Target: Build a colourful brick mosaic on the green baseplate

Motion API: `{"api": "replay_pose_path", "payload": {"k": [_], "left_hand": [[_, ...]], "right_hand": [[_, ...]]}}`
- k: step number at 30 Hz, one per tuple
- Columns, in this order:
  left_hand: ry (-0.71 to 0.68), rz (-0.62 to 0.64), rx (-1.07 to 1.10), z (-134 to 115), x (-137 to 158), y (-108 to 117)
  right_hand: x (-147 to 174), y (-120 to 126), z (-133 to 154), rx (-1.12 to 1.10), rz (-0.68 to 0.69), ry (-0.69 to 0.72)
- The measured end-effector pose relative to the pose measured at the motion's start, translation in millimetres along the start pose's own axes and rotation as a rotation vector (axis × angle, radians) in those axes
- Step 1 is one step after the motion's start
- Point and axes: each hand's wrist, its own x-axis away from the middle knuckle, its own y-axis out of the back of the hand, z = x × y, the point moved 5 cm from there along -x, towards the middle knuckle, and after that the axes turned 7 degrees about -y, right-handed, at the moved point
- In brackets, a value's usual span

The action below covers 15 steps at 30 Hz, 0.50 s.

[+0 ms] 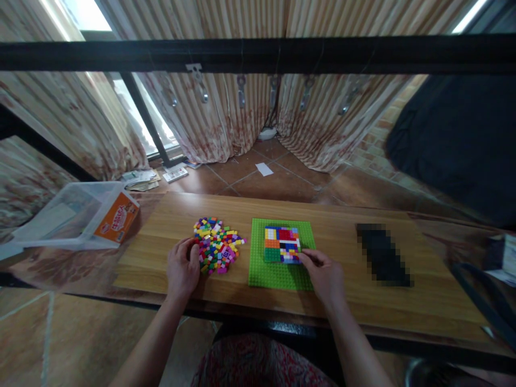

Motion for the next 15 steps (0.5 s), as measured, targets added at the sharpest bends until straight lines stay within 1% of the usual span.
{"api": "replay_pose_path", "payload": {"k": [10, 15], "left_hand": [[-0.013, 0.007, -0.008, -3.9, -0.9, 1.7], [-0.033, -0.007, -0.015, -2.3, -0.6, 1.0]], "right_hand": [[-2.1, 0.3, -0.5, 0.045, 0.028, -0.002], [-7.1, -2.0, -6.0, -0.005, 0.089, -0.037]]}}
